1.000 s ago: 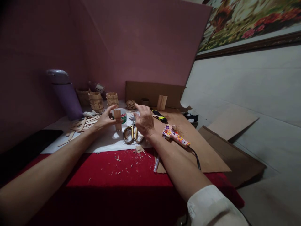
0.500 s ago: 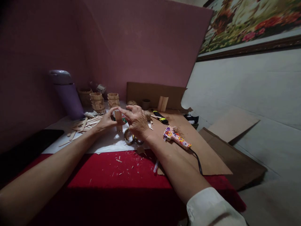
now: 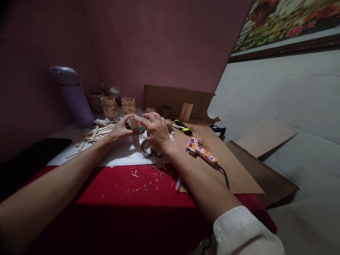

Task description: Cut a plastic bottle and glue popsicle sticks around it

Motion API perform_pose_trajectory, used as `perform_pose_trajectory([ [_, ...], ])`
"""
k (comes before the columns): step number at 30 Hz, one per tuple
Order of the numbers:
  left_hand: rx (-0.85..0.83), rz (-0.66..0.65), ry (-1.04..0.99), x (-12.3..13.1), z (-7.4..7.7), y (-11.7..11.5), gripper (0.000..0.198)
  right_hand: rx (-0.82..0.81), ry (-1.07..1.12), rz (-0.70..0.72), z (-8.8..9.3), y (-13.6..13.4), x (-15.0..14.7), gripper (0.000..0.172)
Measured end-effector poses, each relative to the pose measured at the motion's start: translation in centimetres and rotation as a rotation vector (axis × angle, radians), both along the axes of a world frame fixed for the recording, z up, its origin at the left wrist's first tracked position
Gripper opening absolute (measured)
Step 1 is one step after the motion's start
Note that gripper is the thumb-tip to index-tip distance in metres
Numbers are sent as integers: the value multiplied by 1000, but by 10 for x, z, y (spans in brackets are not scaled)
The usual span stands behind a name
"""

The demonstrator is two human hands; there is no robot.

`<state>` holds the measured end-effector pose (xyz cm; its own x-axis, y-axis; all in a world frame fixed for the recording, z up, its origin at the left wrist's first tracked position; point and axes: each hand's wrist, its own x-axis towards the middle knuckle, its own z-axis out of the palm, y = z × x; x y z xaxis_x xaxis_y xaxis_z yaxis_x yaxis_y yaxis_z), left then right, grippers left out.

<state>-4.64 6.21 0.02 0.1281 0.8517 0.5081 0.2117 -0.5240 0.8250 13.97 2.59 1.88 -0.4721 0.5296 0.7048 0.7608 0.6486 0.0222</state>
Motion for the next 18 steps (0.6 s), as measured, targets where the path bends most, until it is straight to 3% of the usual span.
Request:
perform_pose_trajectory([
  [18,-11,-3,-32,-1,-5,0,68,-34,4,7,-1,-1,-4,51],
])
